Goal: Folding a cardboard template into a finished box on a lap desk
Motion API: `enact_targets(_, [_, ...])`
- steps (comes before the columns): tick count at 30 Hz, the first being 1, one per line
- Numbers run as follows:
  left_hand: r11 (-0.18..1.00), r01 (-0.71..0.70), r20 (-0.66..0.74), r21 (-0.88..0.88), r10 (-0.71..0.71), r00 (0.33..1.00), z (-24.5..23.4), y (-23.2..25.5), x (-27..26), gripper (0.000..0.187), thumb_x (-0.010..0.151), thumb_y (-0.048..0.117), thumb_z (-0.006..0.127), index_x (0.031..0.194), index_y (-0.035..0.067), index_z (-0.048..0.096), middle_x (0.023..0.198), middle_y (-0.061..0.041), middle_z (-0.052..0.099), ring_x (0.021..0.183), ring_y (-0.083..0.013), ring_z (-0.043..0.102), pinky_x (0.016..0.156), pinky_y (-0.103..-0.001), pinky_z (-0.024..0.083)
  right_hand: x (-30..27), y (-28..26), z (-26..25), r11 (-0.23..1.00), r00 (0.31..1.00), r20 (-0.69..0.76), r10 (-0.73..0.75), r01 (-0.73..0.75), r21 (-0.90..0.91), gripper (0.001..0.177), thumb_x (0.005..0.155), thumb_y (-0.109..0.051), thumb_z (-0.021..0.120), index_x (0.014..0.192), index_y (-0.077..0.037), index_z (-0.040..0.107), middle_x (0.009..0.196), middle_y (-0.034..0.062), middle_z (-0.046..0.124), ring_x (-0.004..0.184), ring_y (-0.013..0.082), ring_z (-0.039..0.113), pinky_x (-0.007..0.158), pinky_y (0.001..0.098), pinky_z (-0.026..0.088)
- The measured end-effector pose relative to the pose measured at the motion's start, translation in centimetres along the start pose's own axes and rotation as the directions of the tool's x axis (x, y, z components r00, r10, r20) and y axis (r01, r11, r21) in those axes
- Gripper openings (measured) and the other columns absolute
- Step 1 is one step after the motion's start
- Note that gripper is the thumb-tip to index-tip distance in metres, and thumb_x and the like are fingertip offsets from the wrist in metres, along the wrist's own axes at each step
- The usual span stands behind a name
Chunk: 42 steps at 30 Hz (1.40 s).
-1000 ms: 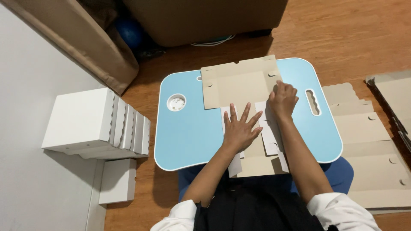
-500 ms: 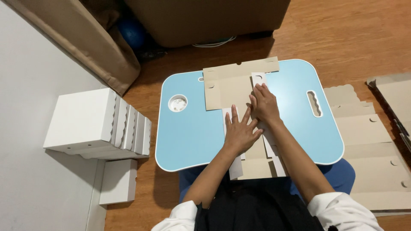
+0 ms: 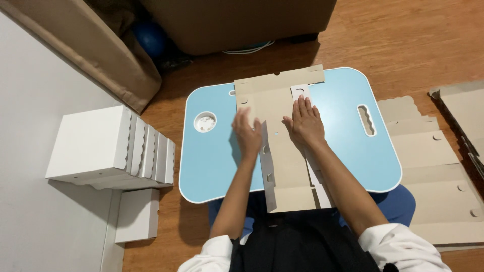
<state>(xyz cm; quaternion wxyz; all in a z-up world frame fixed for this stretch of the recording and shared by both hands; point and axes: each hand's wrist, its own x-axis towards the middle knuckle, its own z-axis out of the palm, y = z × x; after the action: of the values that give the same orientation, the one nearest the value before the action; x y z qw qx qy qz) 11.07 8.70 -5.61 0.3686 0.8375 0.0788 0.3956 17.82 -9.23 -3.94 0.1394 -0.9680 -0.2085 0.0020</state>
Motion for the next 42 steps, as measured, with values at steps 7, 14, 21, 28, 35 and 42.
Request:
enact_targets(7, [0.892, 0.421, 0.165, 0.167, -0.446, 0.880, 2.4, -4.9, 2.4, 0.059, 0.101, 0.032, 0.055, 0.153, 0.008, 0.042, 0.147, -0.021, 0.049, 0.138, -0.0354, 0.040, 0.118, -0.046, 0.026, -0.2, -0.4, -1.1, 0.998, 0.999, 0.028, 0.032, -0.034, 0.049, 0.080, 0.109, -0.060, 0.018, 0.161, -0.001, 0.030, 0.171, 0.0208, 0.018, 0.159, 0.0353, 0.010, 0.127, 0.0498, 0.008])
enact_targets(14, [0.811, 0.462, 0.067, -0.358, -0.471, 0.879, 0.5, -0.5, 4.0, 0.055, 0.096, 0.021, 0.056, 0.150, 0.014, 0.045, 0.121, -0.014, 0.071, 0.105, -0.0275, 0.072, 0.091, -0.038, 0.060, -0.3, -0.5, -1.4, 0.998, 0.999, 0.042, 0.020, -0.022, 0.061, 0.080, 0.109, -0.059, 0.022, 0.161, 0.001, 0.030, 0.170, 0.0241, 0.018, 0.159, 0.0378, 0.010, 0.127, 0.0505, 0.008])
enact_targets(21, [0.848, 0.434, 0.388, -0.303, -0.306, 0.869, 4.6, -2.9, 3.3, 0.038, 0.102, 0.013, 0.044, 0.134, 0.009, 0.066, 0.120, -0.018, 0.072, 0.101, -0.0262, 0.075, 0.088, -0.033, 0.063, -0.5, -0.7, -1.5, 0.998, 0.999, 0.037, 0.015, -0.017, 0.056, 0.080, 0.109, -0.059, 0.022, 0.161, 0.001, 0.030, 0.169, 0.0257, 0.019, 0.159, 0.0391, 0.011, 0.127, 0.0508, 0.008])
enact_targets(28, [0.919, -0.164, 0.462, 0.358, -0.022, 0.886, 3.7, 1.0, 2.3, 0.041, 0.103, 0.022, 0.049, 0.139, 0.004, 0.055, 0.145, -0.013, 0.047, 0.136, -0.0294, 0.044, 0.108, -0.043, 0.043, -0.5, -1.0, -1.7, 0.998, 0.998, 0.042, 0.036, -0.038, 0.045, 0.078, 0.109, -0.059, 0.021, 0.161, -0.001, 0.030, 0.170, 0.0235, 0.018, 0.159, 0.0362, 0.011, 0.127, 0.0498, 0.009])
enact_targets(35, [0.876, -0.183, 0.720, 0.446, -0.230, 0.655, 1.5, 5.3, 3.4, 0.070, 0.108, 0.051, 0.027, 0.164, 0.008, 0.021, 0.173, -0.014, 0.011, 0.160, -0.0298, 0.004, 0.128, -0.052, 0.004, 0.3, -0.7, -1.8, 0.985, 0.989, 0.103, 0.108, -0.121, 0.123, 0.063, 0.112, -0.046, 0.017, 0.163, -0.011, 0.030, 0.171, 0.0126, 0.020, 0.159, 0.0285, 0.012, 0.127, 0.0486, 0.006])
enact_targets(42, [0.887, -0.172, 0.722, 0.428, -0.220, 0.656, 1.8, 4.9, 3.2, 0.071, 0.108, 0.051, 0.027, 0.163, 0.007, 0.021, 0.172, -0.016, 0.011, 0.160, -0.0306, 0.004, 0.128, -0.053, 0.003, -0.7, -2.1, -3.9, 0.986, 0.990, 0.061, 0.124, -0.130, 0.101, 0.066, 0.112, -0.045, 0.021, 0.163, -0.004, 0.027, 0.171, 0.0155, 0.019, 0.159, 0.0302, 0.010, 0.127, 0.0528, 0.002])
